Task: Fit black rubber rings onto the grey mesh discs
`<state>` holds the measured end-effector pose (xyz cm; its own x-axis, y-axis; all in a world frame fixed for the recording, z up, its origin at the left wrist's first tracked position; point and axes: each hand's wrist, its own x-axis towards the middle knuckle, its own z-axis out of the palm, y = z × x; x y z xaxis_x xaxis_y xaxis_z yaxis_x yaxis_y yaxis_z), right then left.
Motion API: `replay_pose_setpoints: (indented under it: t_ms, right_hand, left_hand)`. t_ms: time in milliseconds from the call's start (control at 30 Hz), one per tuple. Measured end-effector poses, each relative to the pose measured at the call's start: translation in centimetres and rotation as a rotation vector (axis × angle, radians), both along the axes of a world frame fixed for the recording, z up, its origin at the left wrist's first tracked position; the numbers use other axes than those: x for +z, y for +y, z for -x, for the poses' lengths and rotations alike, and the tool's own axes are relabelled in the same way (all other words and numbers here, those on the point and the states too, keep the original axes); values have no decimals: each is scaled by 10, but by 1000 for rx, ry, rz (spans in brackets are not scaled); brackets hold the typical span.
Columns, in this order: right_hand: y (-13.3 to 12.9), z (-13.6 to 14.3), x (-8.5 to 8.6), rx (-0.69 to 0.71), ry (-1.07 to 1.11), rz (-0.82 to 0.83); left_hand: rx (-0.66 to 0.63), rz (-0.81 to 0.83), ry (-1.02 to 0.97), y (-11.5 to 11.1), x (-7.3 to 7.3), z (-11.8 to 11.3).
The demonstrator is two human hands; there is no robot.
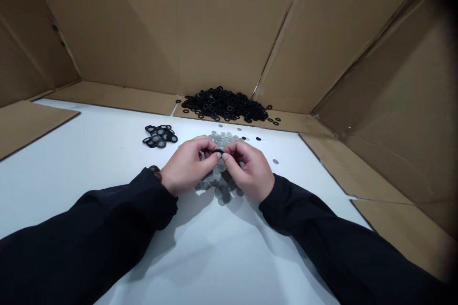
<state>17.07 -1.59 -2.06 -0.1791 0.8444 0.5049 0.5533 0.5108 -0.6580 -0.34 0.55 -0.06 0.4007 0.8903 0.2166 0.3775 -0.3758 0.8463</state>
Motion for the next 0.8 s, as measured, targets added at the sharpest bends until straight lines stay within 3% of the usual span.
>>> replay_pose_setpoints:
  t_ms: [200, 467, 800]
  right_hand:
    - [-1, 0, 0, -17, -8, -16]
    - [-1, 1, -3, 34, 39, 83]
    - [-1, 3, 0, -4, -1, -10]
  left_hand:
    - [-3, -32, 12, 0, -2, 0]
    - [-6, -17, -28, -1, 0, 1]
    - [-84, 27, -64, 0, 0, 0]
